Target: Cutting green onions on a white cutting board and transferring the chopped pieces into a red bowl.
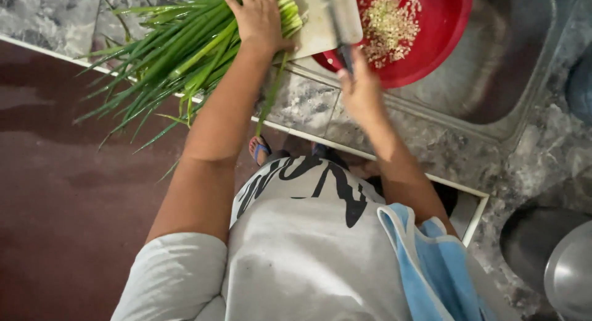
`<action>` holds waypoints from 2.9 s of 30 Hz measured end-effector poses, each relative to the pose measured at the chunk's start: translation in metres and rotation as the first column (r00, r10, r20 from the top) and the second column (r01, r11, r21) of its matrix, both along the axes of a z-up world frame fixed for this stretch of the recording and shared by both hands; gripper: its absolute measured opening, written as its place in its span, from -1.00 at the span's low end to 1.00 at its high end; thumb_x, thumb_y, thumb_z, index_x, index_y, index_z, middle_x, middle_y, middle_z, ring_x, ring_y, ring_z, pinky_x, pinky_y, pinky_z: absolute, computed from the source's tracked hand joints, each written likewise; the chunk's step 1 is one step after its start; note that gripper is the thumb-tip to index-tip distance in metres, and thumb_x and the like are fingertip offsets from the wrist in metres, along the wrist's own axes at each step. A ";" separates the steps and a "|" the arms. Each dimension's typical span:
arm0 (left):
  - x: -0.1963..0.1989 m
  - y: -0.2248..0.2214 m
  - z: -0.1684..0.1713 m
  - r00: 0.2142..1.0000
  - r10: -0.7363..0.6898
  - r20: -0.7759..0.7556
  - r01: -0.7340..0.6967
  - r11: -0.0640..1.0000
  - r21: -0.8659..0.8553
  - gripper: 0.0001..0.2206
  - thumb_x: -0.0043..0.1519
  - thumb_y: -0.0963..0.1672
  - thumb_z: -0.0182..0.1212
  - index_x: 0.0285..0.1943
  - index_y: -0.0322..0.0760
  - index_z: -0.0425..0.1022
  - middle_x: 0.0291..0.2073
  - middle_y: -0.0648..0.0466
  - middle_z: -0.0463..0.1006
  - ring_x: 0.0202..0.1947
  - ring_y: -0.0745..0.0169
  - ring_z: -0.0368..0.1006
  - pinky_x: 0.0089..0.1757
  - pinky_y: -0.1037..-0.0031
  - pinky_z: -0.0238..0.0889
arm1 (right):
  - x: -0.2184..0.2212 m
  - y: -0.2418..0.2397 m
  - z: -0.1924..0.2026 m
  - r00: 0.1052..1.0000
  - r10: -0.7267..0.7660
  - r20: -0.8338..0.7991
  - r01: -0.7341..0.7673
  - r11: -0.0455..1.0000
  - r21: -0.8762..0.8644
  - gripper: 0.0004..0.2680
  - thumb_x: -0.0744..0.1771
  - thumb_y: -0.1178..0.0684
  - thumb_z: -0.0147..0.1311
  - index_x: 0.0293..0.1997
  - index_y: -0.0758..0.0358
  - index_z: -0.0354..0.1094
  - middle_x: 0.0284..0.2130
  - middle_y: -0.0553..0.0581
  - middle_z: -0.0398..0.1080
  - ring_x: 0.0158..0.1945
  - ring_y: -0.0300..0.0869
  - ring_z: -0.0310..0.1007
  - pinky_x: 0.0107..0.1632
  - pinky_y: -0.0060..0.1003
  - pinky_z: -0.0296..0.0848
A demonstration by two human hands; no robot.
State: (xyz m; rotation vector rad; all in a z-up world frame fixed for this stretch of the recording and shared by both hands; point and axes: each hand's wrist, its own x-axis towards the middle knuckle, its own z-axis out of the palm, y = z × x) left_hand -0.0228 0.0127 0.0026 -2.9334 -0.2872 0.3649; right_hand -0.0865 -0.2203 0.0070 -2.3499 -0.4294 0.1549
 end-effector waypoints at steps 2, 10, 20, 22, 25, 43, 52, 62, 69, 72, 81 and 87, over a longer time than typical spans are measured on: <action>0.002 0.002 0.001 1.000 -0.015 -0.009 0.015 1.000 -0.008 0.14 -0.25 0.33 0.17 0.40 -0.23 -0.25 0.34 -0.09 -0.07 0.31 -0.18 -0.19 0.11 -0.30 -0.29 | -0.017 0.017 0.012 0.997 0.077 0.002 -0.077 0.996 -0.055 -0.63 0.38 -0.07 -0.26 0.26 0.37 -0.10 0.01 0.39 0.30 -0.16 0.11 0.45 -0.19 -0.15 0.50; 0.005 0.007 0.010 0.997 -0.076 0.005 0.076 0.996 -0.051 -0.02 -0.10 0.32 0.13 0.33 -0.29 -0.05 0.23 -0.13 0.12 0.21 -0.17 0.02 0.07 -0.11 -0.05 | -0.025 0.030 -0.009 0.984 0.113 0.135 -0.077 0.967 -0.241 -0.63 0.35 0.11 -0.08 0.28 0.28 -0.12 -0.12 0.35 0.36 -0.65 -0.19 0.27 -0.69 -0.38 0.23; 0.008 0.011 0.006 0.990 -0.142 -0.005 0.142 0.990 -0.020 -0.05 -0.10 0.33 0.10 0.28 -0.34 0.05 0.10 -0.13 0.26 0.05 -0.12 0.20 -0.06 -0.01 0.11 | -0.021 0.029 0.003 0.993 0.082 -0.079 -0.099 0.967 -0.234 -0.69 0.36 0.06 -0.20 0.21 0.33 -0.09 -0.51 0.29 0.34 -0.55 0.13 0.35 -0.58 -0.04 0.27; 0.008 0.013 0.007 0.989 -0.151 0.000 0.151 0.988 -0.042 -0.04 -0.10 0.33 0.09 0.29 -0.36 0.04 0.13 -0.13 0.25 0.07 -0.12 0.18 -0.03 -0.05 0.06 | -0.020 0.037 0.022 0.975 0.075 -0.209 -0.135 0.948 -0.290 -0.71 0.37 0.06 -0.20 0.17 0.39 -0.07 -0.61 0.13 0.24 -0.61 -0.08 0.25 -0.64 -0.21 0.18; 0.010 0.013 -0.008 0.983 -0.165 0.080 0.167 0.986 -0.017 -0.07 -0.18 0.30 0.17 0.22 -0.34 0.11 0.01 -0.07 0.30 0.00 -0.05 0.19 -0.09 0.01 0.07 | -0.008 0.042 -0.006 0.973 -0.023 -0.231 -0.069 0.920 -0.385 -0.75 0.34 0.01 -0.23 0.08 0.27 -0.05 -0.46 0.48 0.35 -0.40 0.41 0.33 -0.40 0.25 0.21; 0.008 0.015 -0.015 0.978 -0.157 0.134 0.160 0.987 -0.007 -0.12 -0.11 0.28 0.20 0.24 -0.29 0.12 0.09 -0.06 0.27 0.04 -0.09 0.18 -0.10 0.02 0.14 | -0.004 0.034 0.028 0.973 0.063 -0.224 -0.137 0.932 -0.335 -0.86 0.38 0.05 -0.28 -0.11 0.32 -0.01 -0.60 0.27 0.31 -0.59 0.20 0.33 -0.61 0.03 0.19; 0.008 0.013 -0.008 0.982 -0.161 0.103 0.161 0.987 0.007 -0.14 -0.09 0.28 0.16 0.23 -0.29 0.11 0.09 -0.04 0.28 0.04 -0.10 0.19 -0.09 0.01 0.14 | -0.009 0.036 0.026 0.973 0.050 -0.225 -0.126 0.934 -0.335 -0.83 0.37 0.03 -0.27 -0.03 0.30 -0.02 -0.51 0.34 0.36 -0.51 0.30 0.34 -0.57 0.11 0.20; 0.010 0.010 0.000 0.990 -0.140 0.032 0.141 0.989 -0.041 -0.11 -0.09 0.29 0.14 0.28 -0.28 0.08 0.15 -0.04 0.24 0.11 -0.07 0.14 -0.04 -0.02 0.09 | 0.018 0.060 0.020 0.925 0.006 -0.381 -0.136 0.939 -0.315 -0.85 0.37 0.04 -0.28 -0.11 0.30 -0.02 -0.40 0.46 0.35 -0.31 0.38 0.32 -0.39 0.19 0.13; 0.011 0.012 0.010 0.990 -0.140 -0.019 0.140 0.990 -0.018 -0.07 -0.10 0.32 0.11 0.29 -0.29 0.07 0.13 -0.05 0.24 0.07 -0.06 0.16 -0.07 0.00 0.13 | 0.003 0.048 0.010 0.953 0.057 -0.298 -0.161 0.927 -0.339 -0.72 0.37 0.04 -0.23 0.14 0.40 -0.05 -0.55 0.24 0.33 -0.54 0.09 0.36 -0.57 -0.05 0.25; 0.011 0.010 0.003 0.990 -0.140 -0.008 0.140 0.990 -0.023 -0.08 -0.13 0.30 0.16 0.27 -0.27 0.08 0.11 0.00 0.26 0.06 -0.04 0.18 -0.06 0.00 0.11 | 0.027 0.071 0.008 0.927 -0.008 -0.376 -0.136 0.926 -0.353 -0.77 0.37 0.01 -0.27 0.05 0.33 -0.02 -0.43 0.30 0.33 -0.40 0.18 0.35 -0.46 0.05 0.24; 0.016 0.011 -0.001 0.994 -0.099 0.045 0.101 0.994 -0.031 -0.13 -0.18 0.29 0.22 0.19 -0.21 0.16 0.04 0.00 0.29 0.01 -0.02 0.17 -0.10 0.04 0.11 | 0.004 0.042 -0.010 0.940 0.012 -0.342 -0.157 0.903 -0.401 -0.77 0.36 0.03 -0.23 0.01 0.40 0.00 -0.43 0.39 0.38 -0.40 0.29 0.37 -0.46 0.15 0.21; 0.012 0.007 0.000 0.992 -0.123 0.018 0.124 0.992 -0.025 -0.13 -0.18 0.29 0.19 0.21 -0.20 0.15 0.05 0.00 0.33 0.04 -0.03 0.22 -0.08 -0.03 0.11 | 0.032 0.064 -0.040 0.947 -0.030 -0.320 -0.119 0.892 -0.436 -0.78 0.35 -0.01 -0.24 0.01 0.28 0.02 -0.29 0.42 0.37 -0.21 0.33 0.36 -0.28 0.23 0.23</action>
